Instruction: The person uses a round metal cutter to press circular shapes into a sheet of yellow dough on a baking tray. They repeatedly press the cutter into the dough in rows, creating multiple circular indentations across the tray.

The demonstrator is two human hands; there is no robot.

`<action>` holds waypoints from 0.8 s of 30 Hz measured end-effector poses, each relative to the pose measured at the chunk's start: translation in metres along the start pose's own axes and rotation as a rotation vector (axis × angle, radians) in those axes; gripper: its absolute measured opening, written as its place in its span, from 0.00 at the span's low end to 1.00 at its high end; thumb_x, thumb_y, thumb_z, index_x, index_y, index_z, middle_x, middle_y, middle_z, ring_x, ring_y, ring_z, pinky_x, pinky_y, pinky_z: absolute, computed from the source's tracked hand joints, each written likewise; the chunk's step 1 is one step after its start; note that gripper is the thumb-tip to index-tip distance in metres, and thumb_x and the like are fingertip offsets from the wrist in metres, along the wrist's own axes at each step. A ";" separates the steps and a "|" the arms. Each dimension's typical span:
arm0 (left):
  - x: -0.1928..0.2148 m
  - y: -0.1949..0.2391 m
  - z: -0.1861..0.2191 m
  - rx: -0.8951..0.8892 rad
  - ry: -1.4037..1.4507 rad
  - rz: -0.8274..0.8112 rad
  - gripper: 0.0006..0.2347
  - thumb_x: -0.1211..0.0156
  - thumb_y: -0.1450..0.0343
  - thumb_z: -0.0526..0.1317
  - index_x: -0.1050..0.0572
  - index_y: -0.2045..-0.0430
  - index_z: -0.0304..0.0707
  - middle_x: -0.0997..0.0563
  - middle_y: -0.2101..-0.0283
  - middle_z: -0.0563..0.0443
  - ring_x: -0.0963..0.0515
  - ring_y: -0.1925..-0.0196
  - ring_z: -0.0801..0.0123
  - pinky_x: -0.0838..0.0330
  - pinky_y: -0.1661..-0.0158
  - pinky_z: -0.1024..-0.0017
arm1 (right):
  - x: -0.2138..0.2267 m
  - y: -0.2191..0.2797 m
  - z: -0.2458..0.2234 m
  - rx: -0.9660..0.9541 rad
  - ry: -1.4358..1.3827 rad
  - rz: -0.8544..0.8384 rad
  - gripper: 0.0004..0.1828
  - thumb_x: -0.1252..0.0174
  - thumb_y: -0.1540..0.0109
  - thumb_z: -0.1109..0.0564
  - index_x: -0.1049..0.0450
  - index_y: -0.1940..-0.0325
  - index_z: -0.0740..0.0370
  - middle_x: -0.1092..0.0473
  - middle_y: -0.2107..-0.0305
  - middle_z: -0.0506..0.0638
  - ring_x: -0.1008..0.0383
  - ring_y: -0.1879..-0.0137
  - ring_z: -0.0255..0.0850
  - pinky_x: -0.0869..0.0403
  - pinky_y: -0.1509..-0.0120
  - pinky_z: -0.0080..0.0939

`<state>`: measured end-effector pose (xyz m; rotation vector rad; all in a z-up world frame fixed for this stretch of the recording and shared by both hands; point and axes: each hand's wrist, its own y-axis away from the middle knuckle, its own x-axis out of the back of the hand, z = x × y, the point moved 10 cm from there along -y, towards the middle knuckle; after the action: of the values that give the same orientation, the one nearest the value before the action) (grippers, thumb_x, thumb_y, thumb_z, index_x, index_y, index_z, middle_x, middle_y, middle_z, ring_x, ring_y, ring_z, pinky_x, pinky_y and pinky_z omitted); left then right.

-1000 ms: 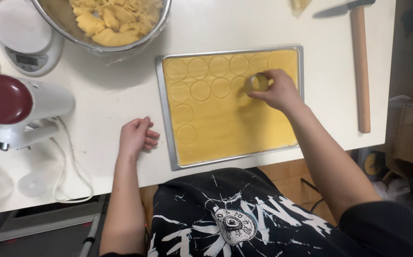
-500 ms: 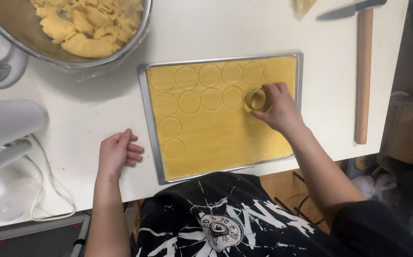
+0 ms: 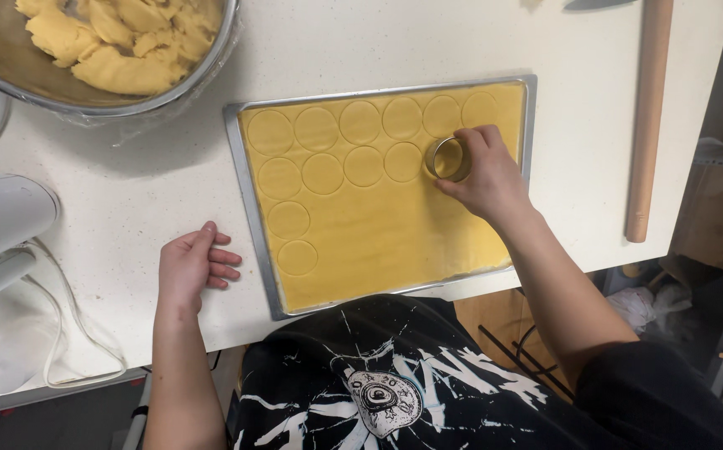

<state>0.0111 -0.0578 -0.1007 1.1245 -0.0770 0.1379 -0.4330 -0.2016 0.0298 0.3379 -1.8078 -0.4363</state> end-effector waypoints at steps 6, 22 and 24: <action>0.000 0.001 0.000 -0.007 -0.002 0.007 0.17 0.50 0.22 0.48 0.22 0.67 0.30 0.17 0.76 0.40 0.20 0.82 0.64 0.31 0.84 0.72 | -0.002 0.001 -0.003 -0.013 0.003 -0.025 0.42 0.24 0.49 0.49 0.34 0.36 0.61 0.37 0.41 0.55 0.28 0.41 0.53 0.24 0.42 0.49; 0.001 0.003 0.002 0.006 -0.004 0.021 0.17 0.49 0.22 0.48 0.21 0.67 0.30 0.18 0.76 0.41 0.20 0.82 0.64 0.31 0.84 0.72 | -0.008 -0.001 -0.001 0.004 -0.007 -0.008 0.43 0.23 0.50 0.50 0.34 0.36 0.63 0.36 0.42 0.58 0.27 0.42 0.55 0.24 0.41 0.49; 0.001 0.002 0.002 0.001 -0.003 0.018 0.17 0.49 0.22 0.48 0.22 0.67 0.31 0.18 0.76 0.41 0.20 0.82 0.64 0.31 0.84 0.72 | -0.009 -0.001 0.000 0.000 0.000 -0.008 0.43 0.23 0.50 0.50 0.34 0.36 0.63 0.36 0.42 0.58 0.27 0.42 0.54 0.24 0.41 0.49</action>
<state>0.0117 -0.0591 -0.0979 1.1250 -0.0900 0.1524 -0.4305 -0.1984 0.0221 0.3447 -1.8072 -0.4420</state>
